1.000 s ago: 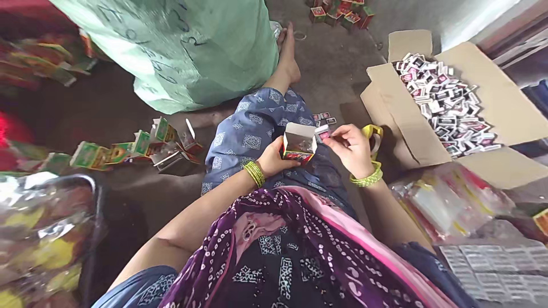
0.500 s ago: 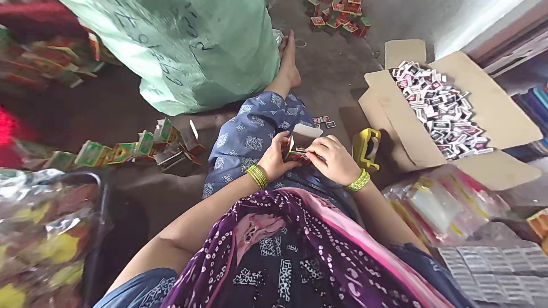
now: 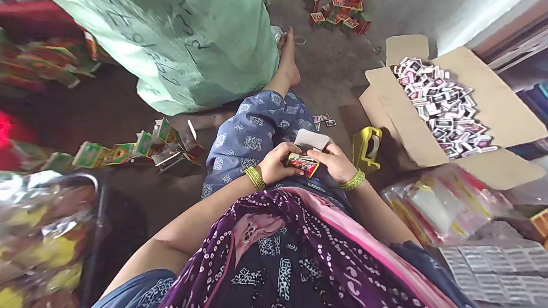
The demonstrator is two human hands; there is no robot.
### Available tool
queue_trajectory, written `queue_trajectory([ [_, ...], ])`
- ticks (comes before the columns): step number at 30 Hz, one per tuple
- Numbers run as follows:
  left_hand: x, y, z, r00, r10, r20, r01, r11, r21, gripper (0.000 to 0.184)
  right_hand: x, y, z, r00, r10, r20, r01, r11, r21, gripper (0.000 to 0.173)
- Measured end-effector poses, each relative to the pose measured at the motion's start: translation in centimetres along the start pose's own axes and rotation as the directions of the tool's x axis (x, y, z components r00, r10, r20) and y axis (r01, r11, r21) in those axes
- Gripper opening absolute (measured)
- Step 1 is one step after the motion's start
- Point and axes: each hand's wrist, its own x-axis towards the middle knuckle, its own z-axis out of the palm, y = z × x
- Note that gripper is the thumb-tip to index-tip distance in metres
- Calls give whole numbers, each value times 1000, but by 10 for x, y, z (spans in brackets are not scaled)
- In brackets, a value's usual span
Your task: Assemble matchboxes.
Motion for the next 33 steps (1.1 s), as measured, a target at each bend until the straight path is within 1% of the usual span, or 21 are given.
queue_trajectory([
  [1,0,-1,0,1000,0,29,0,1000,8,54,1,0,1,999,26,45,-25,1000,-16,36],
  [2,0,-1,-1,999,-9,46,8,1000,15,53,1,1,1,997,22,68,-19,999,-45,33],
  [3,1,-1,-1,998,-23,55,22,1000,16,53,1,1,-1,998,-16,63,21,996,-89,33],
  [5,4,-2,-1,998,-48,47,48,999,-4,53,2,2,-5,982,-190,23,190,951,-243,39],
  [6,4,-2,-1,998,-58,32,59,998,-23,55,3,1,-8,956,-291,35,287,905,-313,38],
  [8,3,-2,-1,994,-112,2,112,993,-39,68,1,-6,-12,887,-444,127,459,817,-349,26],
  [10,2,-2,1,988,-152,-22,152,988,-40,86,-1,-13,-13,837,-498,226,546,741,-390,21],
  [12,2,-1,3,986,-162,-31,160,986,-41,92,-2,-17,-11,796,-524,304,602,631,-489,16],
  [15,3,1,2,977,-210,-26,208,977,-51,93,-5,-17,-5,772,-524,360,612,463,-640,14],
  [16,3,2,2,974,-224,-24,222,974,-52,93,-5,-16,-3,765,-527,370,612,416,-673,16],
  [18,3,4,1,971,-237,-16,236,970,-58,93,-6,-18,-2,753,-533,387,615,359,-702,18],
  [21,2,6,1,971,-240,2,240,969,-52,92,-5,-19,-5,741,-542,397,630,355,-691,15],
  [27,4,6,1,968,-251,17,252,966,-54,92,-5,-23,-7,743,-509,435,638,343,-689,14],
  [30,3,6,0,965,-261,15,261,964,-40,93,-7,-25,-5,739,-483,469,643,299,-706,16],
  [33,3,6,1,961,-278,7,278,958,-66,93,-9,-25,-3,721,-463,516,661,238,-711,23],
])
